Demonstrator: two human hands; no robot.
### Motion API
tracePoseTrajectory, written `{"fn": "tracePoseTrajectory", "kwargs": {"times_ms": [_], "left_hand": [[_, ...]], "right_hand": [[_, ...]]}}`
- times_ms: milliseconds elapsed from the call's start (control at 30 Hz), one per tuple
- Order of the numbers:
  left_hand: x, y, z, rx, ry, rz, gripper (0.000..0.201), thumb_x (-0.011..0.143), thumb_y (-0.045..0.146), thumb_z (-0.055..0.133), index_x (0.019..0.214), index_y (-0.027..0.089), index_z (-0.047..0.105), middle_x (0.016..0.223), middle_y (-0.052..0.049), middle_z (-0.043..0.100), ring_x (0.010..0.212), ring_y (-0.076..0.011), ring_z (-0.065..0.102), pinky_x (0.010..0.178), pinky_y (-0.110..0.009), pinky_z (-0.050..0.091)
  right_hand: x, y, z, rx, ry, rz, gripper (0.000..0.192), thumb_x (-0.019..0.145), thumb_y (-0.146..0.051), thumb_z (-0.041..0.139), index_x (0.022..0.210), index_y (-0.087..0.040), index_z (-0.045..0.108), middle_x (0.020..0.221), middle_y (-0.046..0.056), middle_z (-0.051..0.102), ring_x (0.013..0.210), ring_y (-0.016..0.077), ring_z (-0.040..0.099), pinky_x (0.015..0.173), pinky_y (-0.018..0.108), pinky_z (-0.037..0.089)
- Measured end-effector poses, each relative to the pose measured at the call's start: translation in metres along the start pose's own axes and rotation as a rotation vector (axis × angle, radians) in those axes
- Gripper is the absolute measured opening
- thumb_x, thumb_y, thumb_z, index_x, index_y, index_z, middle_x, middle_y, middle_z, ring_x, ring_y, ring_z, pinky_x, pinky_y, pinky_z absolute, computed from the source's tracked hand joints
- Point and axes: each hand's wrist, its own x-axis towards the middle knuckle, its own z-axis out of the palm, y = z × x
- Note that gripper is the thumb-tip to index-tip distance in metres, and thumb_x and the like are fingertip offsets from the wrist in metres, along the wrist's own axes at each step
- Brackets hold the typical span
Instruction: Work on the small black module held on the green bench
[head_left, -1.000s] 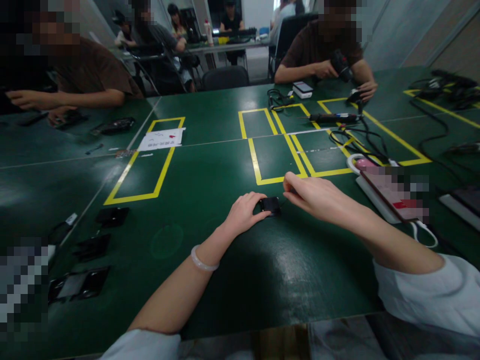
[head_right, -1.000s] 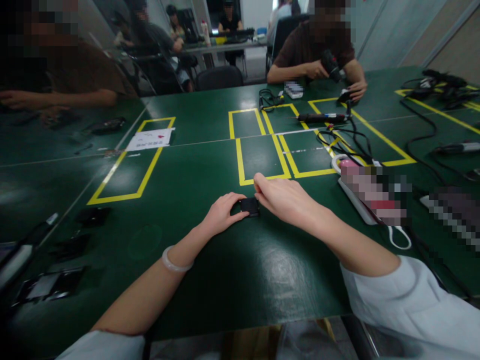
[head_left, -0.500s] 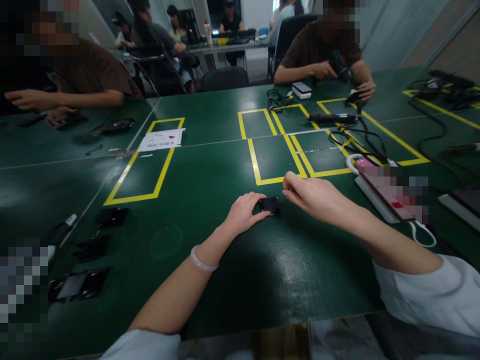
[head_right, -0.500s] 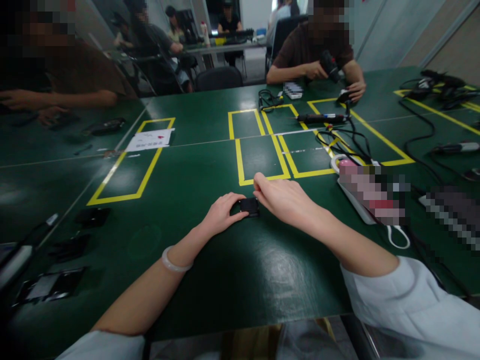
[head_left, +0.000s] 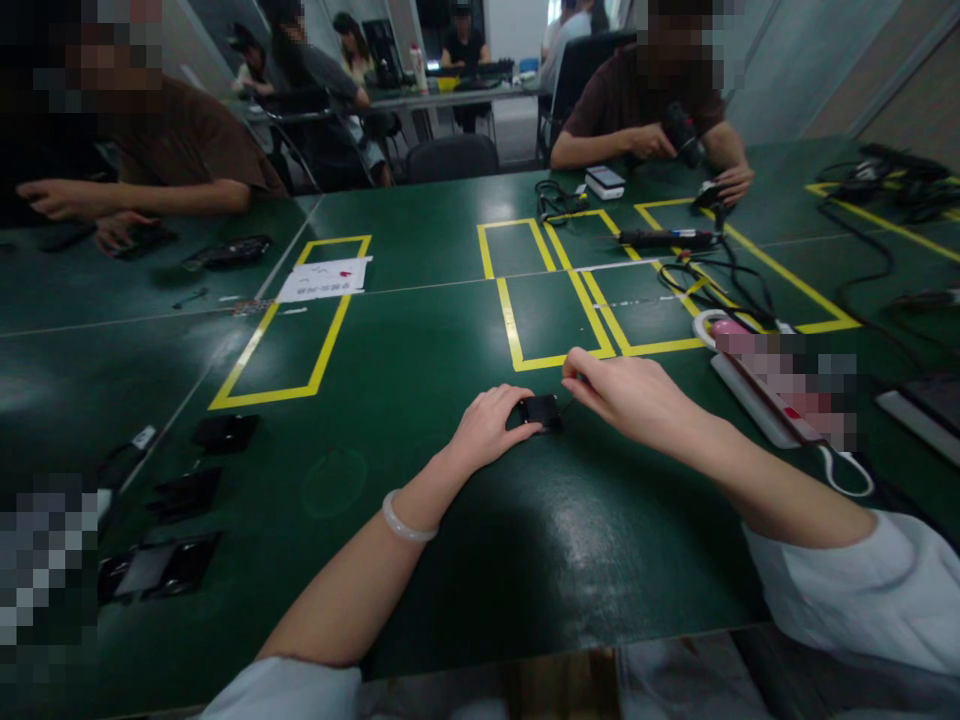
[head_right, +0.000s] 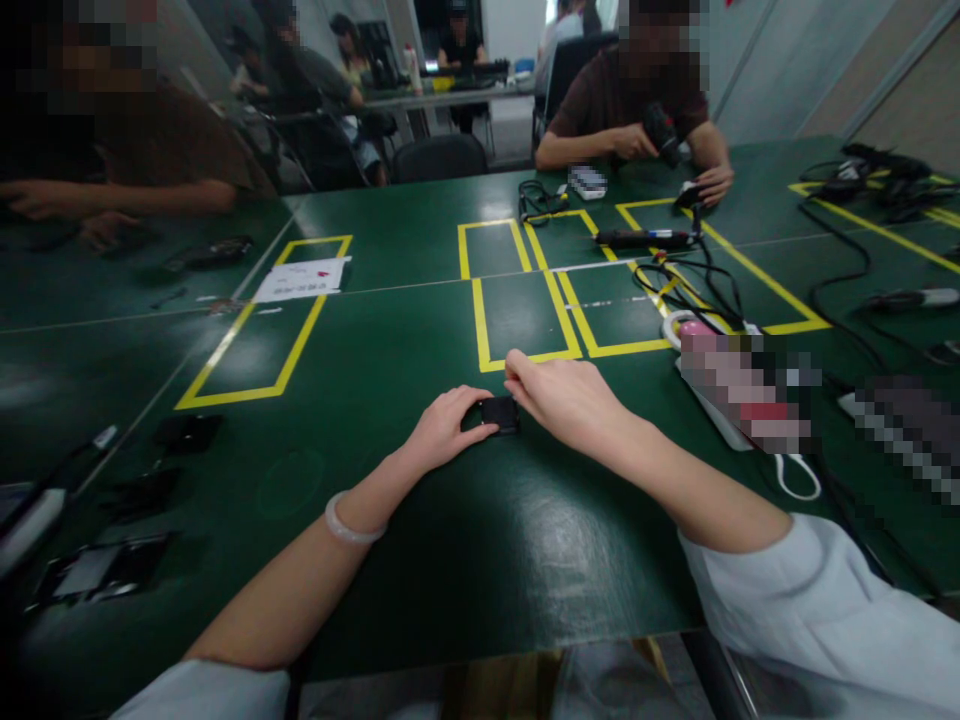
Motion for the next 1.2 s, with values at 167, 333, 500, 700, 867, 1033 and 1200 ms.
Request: {"fn": "tracePoseTrajectory", "kwargs": {"times_ms": [167, 333, 500, 700, 867, 1033, 1200], "left_hand": [[0.0003, 0.0006, -0.0014, -0.007, -0.003, 0.002, 0.038, 0.088, 0.047, 0.055, 0.115, 0.021, 0.053, 0.108, -0.006, 0.061, 0.100, -0.0227, 0.057, 0.086, -0.035, 0.045], [0.0001, 0.0004, -0.0008, -0.001, 0.002, 0.001, 0.037, 0.088, 0.045, 0.056, 0.116, 0.021, 0.053, 0.108, -0.006, 0.061, 0.100, -0.0227, 0.057, 0.086, -0.036, 0.045], [-0.0005, -0.0002, 0.0000, -0.003, -0.002, -0.002, 0.038, 0.088, 0.046, 0.055, 0.116, 0.021, 0.053, 0.109, -0.006, 0.061, 0.101, -0.0228, 0.057, 0.086, -0.036, 0.045], [-0.0001, 0.0005, -0.0010, -0.007, 0.001, -0.002, 0.037, 0.087, 0.046, 0.056, 0.115, 0.021, 0.053, 0.108, -0.006, 0.061, 0.101, -0.0228, 0.057, 0.086, -0.036, 0.045], [-0.0001, 0.0008, -0.0002, 0.000, 0.004, -0.002, 0.039, 0.087, 0.047, 0.056, 0.115, 0.021, 0.053, 0.110, -0.006, 0.061, 0.101, -0.0230, 0.057, 0.086, -0.036, 0.045], [0.0002, 0.0013, -0.0014, -0.004, -0.004, -0.005, 0.038, 0.087, 0.046, 0.056, 0.116, 0.021, 0.053, 0.109, -0.006, 0.061, 0.101, -0.0232, 0.057, 0.086, -0.036, 0.045], [0.0008, 0.0011, -0.0015, -0.007, -0.009, -0.008, 0.038, 0.087, 0.046, 0.057, 0.115, 0.022, 0.053, 0.109, -0.006, 0.061, 0.101, -0.0232, 0.057, 0.086, -0.036, 0.045]], "right_hand": [[-0.0036, 0.0018, -0.0025, 0.076, 0.020, -0.038, 0.016, 0.094, -0.030, 0.037, 0.103, -0.021, 0.046, 0.081, 0.002, 0.067, 0.066, 0.0177, 0.062, 0.052, 0.026, 0.025], [-0.0025, -0.0006, -0.0019, 0.023, 0.017, -0.027, 0.025, 0.096, -0.041, 0.034, 0.096, -0.021, 0.049, 0.075, 0.003, 0.066, 0.064, 0.0190, 0.061, 0.051, 0.026, 0.024], [-0.0022, 0.0003, -0.0011, 0.027, 0.011, -0.026, 0.020, 0.096, -0.033, 0.034, 0.100, -0.020, 0.049, 0.078, 0.004, 0.067, 0.064, 0.0181, 0.061, 0.051, 0.026, 0.024], [-0.0055, 0.0008, -0.0045, 0.068, 0.007, -0.060, 0.016, 0.094, -0.030, 0.036, 0.099, -0.020, 0.047, 0.081, 0.003, 0.067, 0.066, 0.0171, 0.061, 0.052, 0.026, 0.025], [-0.0031, -0.0005, -0.0018, -0.032, -0.001, -0.034, 0.023, 0.095, -0.038, 0.036, 0.096, -0.020, 0.050, 0.075, 0.004, 0.067, 0.063, 0.0189, 0.061, 0.051, 0.027, 0.023], [-0.0049, 0.0012, -0.0017, 0.036, 0.015, -0.091, 0.015, 0.094, -0.028, 0.036, 0.102, -0.020, 0.046, 0.078, 0.003, 0.066, 0.063, 0.0169, 0.061, 0.051, 0.026, 0.025], [-0.0055, -0.0013, -0.0037, 0.036, 0.045, -0.077, 0.015, 0.093, -0.032, 0.038, 0.098, -0.020, 0.046, 0.078, 0.003, 0.066, 0.066, 0.0177, 0.061, 0.052, 0.026, 0.026]]}}
